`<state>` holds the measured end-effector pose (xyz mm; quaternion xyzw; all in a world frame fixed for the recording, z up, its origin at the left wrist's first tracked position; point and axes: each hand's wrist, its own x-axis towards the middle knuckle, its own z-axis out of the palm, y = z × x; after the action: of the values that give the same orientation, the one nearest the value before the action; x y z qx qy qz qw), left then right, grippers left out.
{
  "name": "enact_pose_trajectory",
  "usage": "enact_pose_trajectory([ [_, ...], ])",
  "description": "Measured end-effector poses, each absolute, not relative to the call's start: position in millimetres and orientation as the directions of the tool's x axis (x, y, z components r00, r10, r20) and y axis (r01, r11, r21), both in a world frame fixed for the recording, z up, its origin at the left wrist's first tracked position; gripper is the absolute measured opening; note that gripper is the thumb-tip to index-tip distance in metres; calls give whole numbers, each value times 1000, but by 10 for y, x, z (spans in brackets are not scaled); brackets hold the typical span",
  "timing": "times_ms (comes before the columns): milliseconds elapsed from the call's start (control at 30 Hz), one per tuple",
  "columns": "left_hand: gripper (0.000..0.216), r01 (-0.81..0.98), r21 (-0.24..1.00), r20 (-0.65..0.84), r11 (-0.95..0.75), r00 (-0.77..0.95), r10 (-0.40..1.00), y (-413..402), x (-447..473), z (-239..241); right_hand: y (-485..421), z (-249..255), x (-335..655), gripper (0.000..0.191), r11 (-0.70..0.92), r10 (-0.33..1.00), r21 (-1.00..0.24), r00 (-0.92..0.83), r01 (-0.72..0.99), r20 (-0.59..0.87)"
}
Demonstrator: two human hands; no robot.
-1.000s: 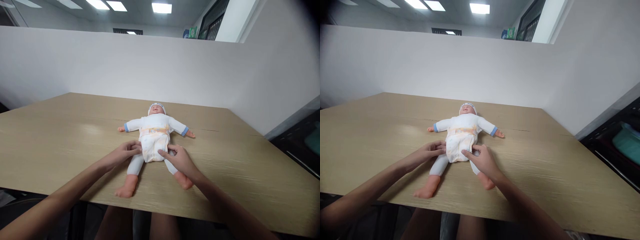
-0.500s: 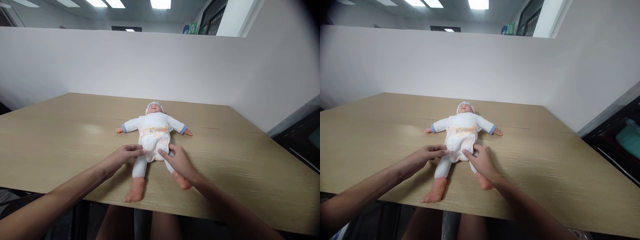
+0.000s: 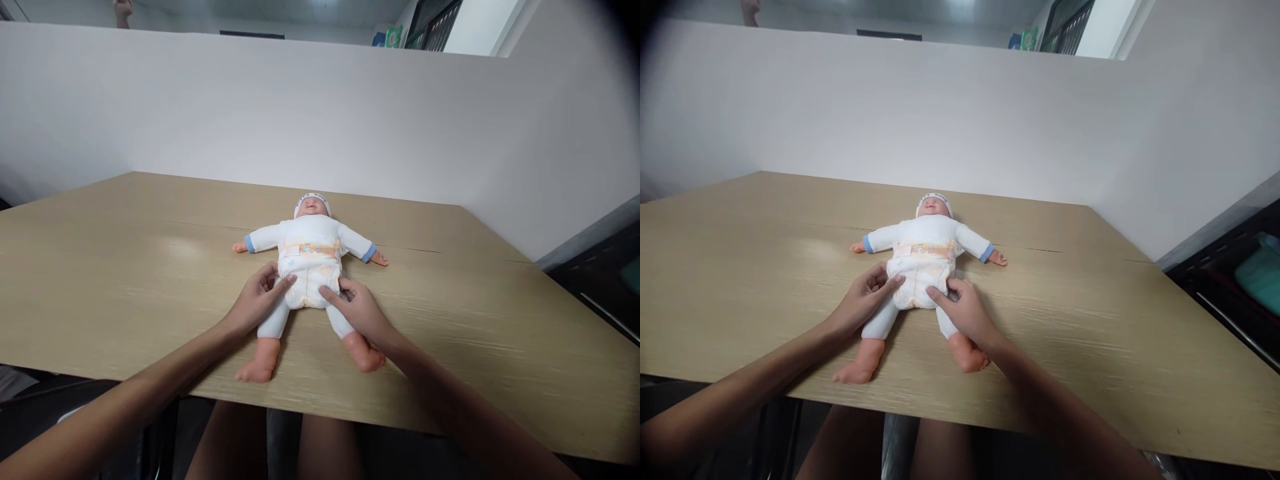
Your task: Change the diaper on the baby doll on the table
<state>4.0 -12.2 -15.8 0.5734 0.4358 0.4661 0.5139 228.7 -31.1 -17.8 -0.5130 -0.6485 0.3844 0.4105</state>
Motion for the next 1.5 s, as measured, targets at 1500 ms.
enact_pose_trajectory([
  [1500,55,610,640,-10,-468,615,788,245,-283,27,-130,-184,2466,36,425,894,-675,-397,603,209],
])
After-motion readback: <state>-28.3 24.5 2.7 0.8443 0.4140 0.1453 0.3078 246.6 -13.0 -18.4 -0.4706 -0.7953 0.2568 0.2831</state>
